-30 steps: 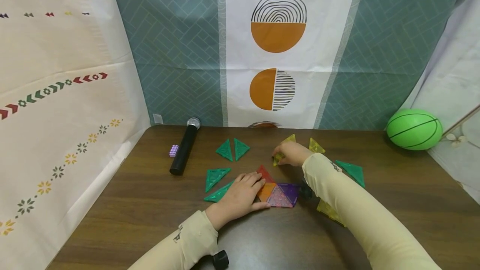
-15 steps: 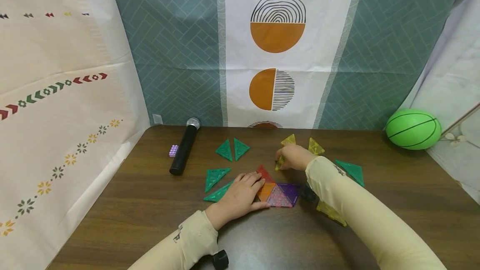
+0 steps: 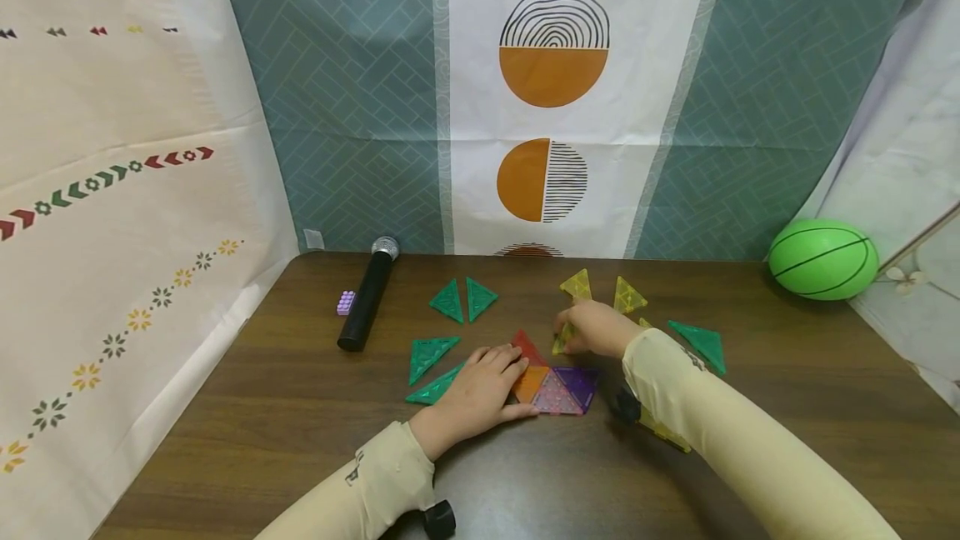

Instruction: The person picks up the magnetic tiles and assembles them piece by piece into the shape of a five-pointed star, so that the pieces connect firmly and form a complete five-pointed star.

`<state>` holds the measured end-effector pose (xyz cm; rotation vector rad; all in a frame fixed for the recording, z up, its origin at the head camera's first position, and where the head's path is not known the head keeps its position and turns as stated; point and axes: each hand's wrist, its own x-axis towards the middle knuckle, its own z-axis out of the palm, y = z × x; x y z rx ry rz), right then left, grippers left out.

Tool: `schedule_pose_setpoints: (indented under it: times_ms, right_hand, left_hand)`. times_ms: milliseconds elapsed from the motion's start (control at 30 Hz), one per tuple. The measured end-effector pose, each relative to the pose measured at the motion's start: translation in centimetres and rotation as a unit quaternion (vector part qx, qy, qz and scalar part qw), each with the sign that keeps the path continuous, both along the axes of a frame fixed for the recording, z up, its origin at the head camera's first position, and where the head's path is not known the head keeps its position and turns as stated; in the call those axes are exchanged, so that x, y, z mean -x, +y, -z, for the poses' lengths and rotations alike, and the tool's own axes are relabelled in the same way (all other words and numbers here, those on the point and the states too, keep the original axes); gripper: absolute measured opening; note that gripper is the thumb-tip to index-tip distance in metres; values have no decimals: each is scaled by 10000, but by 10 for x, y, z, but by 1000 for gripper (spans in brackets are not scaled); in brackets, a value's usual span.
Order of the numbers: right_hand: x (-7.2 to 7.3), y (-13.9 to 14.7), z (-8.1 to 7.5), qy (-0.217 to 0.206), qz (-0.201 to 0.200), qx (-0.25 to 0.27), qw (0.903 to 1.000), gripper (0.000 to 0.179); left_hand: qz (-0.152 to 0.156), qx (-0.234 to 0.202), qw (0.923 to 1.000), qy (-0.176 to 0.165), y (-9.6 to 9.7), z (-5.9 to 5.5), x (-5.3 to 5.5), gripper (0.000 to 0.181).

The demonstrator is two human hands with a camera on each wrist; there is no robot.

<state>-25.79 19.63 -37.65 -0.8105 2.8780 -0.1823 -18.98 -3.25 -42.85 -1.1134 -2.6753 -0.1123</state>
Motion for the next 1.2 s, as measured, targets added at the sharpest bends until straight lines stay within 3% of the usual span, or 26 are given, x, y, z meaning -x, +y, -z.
schedule_pose_setpoints:
  times_ms: [267, 700, 1033, 1200]
  right_hand:
    - [-11, 2, 4, 70, -154, 202, 9997, 23]
    - [-22, 2, 3, 33, 34, 105, 9999, 24]
    - [-31, 12, -12, 297, -34, 222, 9993, 34]
    - [-37, 17, -27, 224, 175, 346, 9990, 36]
  left_hand:
    - [-14, 40, 10000, -21, 0, 0, 0, 65]
    - [-38, 80, 10000, -37, 0, 1, 0, 67]
    - [21, 38, 9993, -376, 2, -6, 1, 69]
    - [308, -159, 9992, -186, 1, -14, 2, 67]
